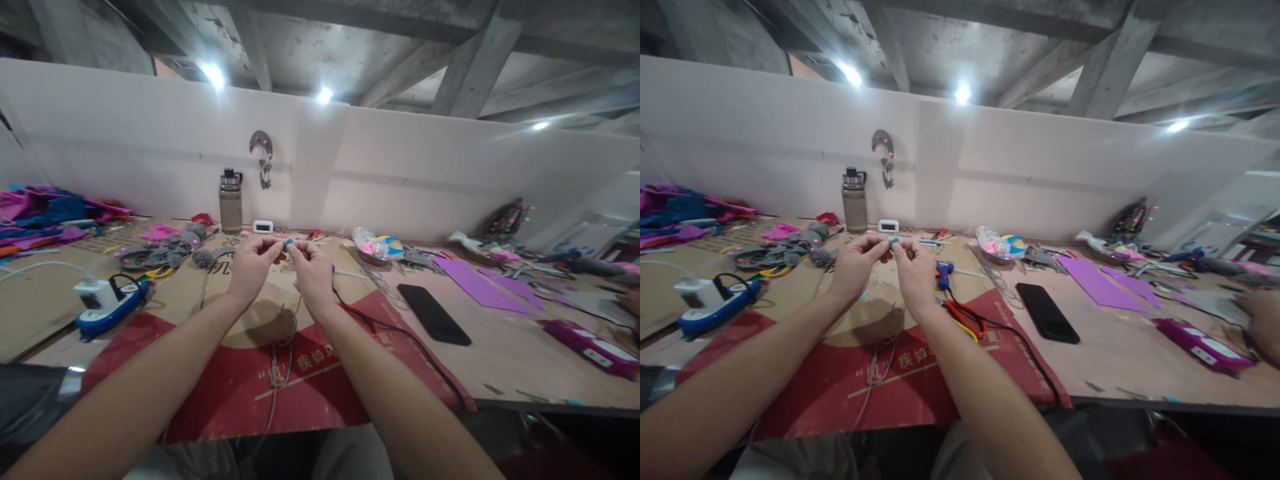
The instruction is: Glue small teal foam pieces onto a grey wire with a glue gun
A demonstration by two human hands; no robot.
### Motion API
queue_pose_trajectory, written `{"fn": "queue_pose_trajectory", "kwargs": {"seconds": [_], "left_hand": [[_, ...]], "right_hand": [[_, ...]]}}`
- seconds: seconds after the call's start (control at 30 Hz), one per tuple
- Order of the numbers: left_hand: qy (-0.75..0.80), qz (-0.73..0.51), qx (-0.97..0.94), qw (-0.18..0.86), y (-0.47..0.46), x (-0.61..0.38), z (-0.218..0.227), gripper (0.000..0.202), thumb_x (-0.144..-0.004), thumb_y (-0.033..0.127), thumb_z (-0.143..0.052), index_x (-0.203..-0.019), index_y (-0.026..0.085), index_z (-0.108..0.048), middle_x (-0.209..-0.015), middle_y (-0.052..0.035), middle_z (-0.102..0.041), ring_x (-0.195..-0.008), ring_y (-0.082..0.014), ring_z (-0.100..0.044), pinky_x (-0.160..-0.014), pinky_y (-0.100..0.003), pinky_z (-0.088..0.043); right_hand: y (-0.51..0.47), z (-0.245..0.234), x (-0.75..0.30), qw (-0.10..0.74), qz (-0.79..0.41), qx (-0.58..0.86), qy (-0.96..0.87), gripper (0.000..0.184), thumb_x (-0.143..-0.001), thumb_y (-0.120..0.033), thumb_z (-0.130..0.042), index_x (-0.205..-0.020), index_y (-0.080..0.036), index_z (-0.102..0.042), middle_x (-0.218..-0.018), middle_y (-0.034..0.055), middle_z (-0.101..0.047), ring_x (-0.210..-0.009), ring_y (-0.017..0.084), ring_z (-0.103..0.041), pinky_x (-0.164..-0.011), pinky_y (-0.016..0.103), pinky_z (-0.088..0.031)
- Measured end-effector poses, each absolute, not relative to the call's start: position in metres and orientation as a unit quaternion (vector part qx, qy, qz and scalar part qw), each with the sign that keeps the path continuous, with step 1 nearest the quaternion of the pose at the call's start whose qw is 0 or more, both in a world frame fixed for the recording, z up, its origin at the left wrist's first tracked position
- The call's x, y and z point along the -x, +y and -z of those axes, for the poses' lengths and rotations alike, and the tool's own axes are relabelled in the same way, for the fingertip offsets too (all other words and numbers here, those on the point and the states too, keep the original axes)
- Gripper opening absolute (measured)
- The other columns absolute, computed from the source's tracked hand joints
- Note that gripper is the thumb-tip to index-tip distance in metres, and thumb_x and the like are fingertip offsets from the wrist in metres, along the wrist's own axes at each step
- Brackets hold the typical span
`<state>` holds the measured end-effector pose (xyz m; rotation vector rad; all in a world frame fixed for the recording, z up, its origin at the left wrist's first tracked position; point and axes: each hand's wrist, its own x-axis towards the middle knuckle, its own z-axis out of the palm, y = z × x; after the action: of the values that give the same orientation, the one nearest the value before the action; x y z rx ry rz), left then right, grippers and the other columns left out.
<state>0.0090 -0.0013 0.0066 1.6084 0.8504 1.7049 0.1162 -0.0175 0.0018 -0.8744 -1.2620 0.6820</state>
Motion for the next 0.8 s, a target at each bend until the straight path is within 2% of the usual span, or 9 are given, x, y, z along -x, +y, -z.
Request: {"fn": "queue_pose_trajectory", "kwargs": {"seconds": [0.47,0.8], "left_hand": [[0.327,-0.636,-0.625,0.314,0.0028,-0.0079,-0.0019,0.014,-0.073,0.028,-0.057,-0.069,0.016,-0.061,-0.061,-0.0010,-0.057,-0.055,-0.0104,-0.050,-0.056,-0.024,-0.041],[0.352,-0.610,-0.645,0.296,-0.0029,-0.0062,-0.0048,0.014,-0.074,0.029,-0.055,-0.072,0.016,-0.058,-0.062,0.0009,-0.054,-0.057,-0.0101,-0.050,-0.058,-0.023,-0.040]], "right_hand": [[-0.0129,0.0034,-0.1204,0.651,-0.252,0.415,-0.583,0.025,-0.074,-0.040,-0.053,-0.078,-0.016,-0.059,-0.067,0.0001,-0.059,-0.060,0.011,-0.050,-0.056,0.023,-0.038],[-0.0152,0.0003,-0.1241,0.622,-0.136,0.473,-0.609,0.021,-0.075,-0.036,-0.052,-0.076,-0.016,-0.060,-0.068,0.0003,-0.058,-0.063,0.012,-0.048,-0.061,0.024,-0.035]]}}
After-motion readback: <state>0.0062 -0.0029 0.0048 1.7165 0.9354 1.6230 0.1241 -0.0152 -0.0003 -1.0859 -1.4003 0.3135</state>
